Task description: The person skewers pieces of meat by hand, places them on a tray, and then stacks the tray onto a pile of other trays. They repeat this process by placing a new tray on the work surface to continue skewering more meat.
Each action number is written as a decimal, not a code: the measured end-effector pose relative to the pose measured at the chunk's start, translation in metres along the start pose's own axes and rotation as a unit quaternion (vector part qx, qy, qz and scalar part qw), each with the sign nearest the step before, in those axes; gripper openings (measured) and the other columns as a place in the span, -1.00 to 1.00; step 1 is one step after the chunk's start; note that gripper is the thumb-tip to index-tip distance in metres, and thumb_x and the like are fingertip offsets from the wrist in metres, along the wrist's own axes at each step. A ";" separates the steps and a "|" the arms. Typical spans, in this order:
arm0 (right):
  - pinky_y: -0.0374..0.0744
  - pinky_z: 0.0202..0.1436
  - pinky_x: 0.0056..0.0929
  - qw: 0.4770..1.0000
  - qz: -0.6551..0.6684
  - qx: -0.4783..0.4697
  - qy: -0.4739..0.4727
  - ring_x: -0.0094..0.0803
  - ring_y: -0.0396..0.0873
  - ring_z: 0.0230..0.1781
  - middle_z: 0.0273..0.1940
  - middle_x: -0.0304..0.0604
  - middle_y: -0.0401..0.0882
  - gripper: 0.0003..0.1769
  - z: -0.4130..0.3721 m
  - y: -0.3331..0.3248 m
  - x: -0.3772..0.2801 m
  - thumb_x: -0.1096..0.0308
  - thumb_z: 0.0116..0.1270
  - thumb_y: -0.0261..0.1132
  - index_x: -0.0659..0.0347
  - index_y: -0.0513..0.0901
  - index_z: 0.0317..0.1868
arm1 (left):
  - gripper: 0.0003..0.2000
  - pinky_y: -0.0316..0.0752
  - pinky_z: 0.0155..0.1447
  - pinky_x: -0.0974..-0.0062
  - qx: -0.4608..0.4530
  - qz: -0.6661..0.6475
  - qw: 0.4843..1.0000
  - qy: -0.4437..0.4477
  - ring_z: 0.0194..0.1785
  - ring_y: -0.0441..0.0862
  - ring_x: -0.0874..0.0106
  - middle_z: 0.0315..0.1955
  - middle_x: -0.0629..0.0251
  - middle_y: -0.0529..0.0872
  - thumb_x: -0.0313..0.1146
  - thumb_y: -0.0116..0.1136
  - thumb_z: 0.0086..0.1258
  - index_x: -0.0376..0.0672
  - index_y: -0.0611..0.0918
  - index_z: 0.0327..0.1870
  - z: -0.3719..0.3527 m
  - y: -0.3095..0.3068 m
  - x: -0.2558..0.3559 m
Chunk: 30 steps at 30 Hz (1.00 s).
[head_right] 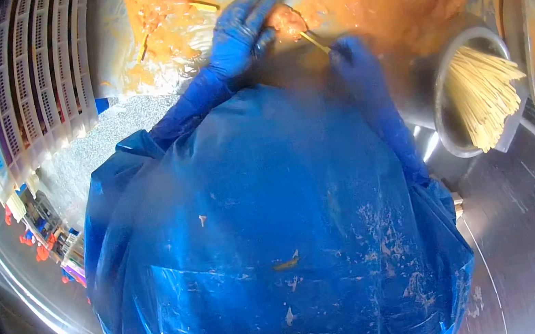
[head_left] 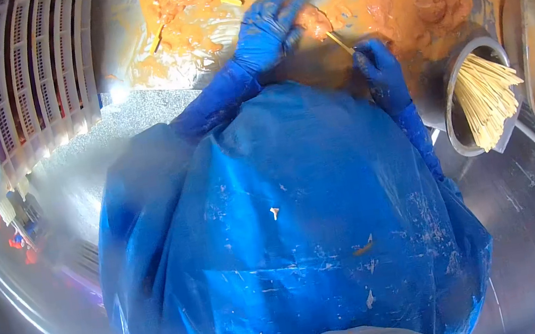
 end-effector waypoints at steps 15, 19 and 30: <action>0.44 -0.20 -0.56 0.999 0.020 -0.038 -0.002 -0.58 0.42 -0.30 -0.35 -0.29 0.45 -0.91 0.008 0.008 -0.006 0.47 0.34 0.22 0.31 0.58 -0.20 | -0.25 -0.05 0.56 0.09 -0.116 0.003 0.987 0.108 0.52 0.09 0.11 0.44 0.06 0.22 -0.06 0.18 0.28 -0.13 0.22 0.47 -0.003 0.033 0.026; 0.45 -0.19 -0.57 0.996 0.071 -0.044 -0.039 -0.59 0.42 -0.30 -0.34 -0.33 0.45 -0.88 0.012 0.009 -0.003 0.46 0.36 0.22 0.31 0.60 -0.15 | -0.26 -0.04 0.56 0.08 -0.147 0.006 0.978 0.149 0.52 0.12 0.12 0.45 0.10 0.23 -0.02 0.13 0.31 -0.02 0.19 0.50 -0.008 0.030 0.035; 0.45 -0.17 -0.58 0.997 0.052 -0.044 -0.031 -0.59 0.43 -0.29 -0.31 -0.34 0.50 -0.83 0.013 0.006 -0.005 0.39 0.39 0.22 0.28 0.66 -0.12 | -0.30 -0.02 0.53 0.06 -0.052 0.080 0.989 0.110 0.50 0.16 0.08 0.44 0.07 0.24 0.09 -0.03 0.40 -0.02 0.17 0.50 0.020 0.017 -0.031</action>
Point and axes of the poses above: each hand's wrist, its own z-axis towards the middle knuckle, its own y-axis out of the palm, x = y × z, the point moved 6 cm from there along z, towards the middle knuckle
